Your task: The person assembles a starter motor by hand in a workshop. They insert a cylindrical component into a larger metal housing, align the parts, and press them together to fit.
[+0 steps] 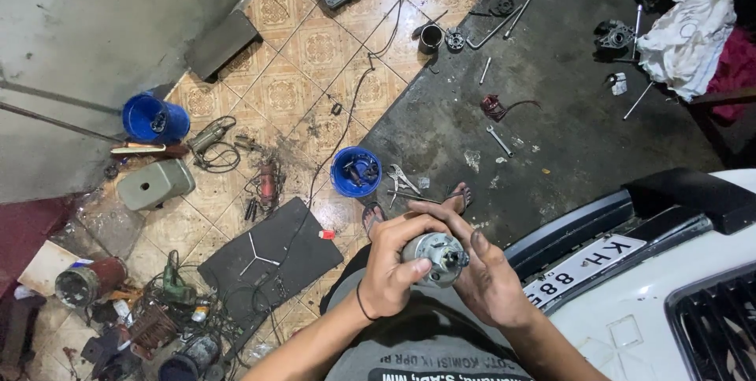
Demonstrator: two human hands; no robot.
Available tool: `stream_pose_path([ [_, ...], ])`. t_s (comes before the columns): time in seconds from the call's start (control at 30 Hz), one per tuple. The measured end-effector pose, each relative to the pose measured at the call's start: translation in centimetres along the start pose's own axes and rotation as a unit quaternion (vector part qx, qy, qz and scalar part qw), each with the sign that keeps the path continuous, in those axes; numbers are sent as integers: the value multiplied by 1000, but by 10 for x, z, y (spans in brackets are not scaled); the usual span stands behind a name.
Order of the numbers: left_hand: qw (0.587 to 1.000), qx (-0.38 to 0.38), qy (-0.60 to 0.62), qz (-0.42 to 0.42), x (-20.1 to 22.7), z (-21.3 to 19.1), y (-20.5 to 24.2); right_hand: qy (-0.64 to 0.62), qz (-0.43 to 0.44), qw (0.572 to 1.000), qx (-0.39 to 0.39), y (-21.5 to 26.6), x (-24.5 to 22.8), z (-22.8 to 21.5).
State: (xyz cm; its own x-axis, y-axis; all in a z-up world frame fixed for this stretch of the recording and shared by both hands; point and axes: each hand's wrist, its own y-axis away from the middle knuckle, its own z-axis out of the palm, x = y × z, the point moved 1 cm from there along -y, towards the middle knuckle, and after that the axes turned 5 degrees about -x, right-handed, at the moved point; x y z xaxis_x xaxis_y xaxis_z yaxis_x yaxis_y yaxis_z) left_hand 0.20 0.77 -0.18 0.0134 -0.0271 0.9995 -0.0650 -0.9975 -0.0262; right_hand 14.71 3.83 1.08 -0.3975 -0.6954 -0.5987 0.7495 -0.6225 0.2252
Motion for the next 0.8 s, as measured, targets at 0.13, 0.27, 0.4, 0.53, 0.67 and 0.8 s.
stream_pose_path([
  [0.13,1000,-9,28,-10,-5,2,2,7,-23,1000,15,6,7,-14],
  [0.27,1000,-23,16,-8,-2,1,2,66,-11,998,4,9,5,-14],
  [0.4,1000,-29,8,-6,4,0,-1,60,3,998,32,10,11,-19],
  [0.53,1000,-21,6,-6,5,0,-1,68,-8,997,26,9,13,-20],
  [0.67,1000,-29,-1,11,4,-1,0,83,-16,996,27,9,15,-22],
  [0.8,997,-35,-33,54,10,0,-4,156,-25,987,31,9,13,-25],
])
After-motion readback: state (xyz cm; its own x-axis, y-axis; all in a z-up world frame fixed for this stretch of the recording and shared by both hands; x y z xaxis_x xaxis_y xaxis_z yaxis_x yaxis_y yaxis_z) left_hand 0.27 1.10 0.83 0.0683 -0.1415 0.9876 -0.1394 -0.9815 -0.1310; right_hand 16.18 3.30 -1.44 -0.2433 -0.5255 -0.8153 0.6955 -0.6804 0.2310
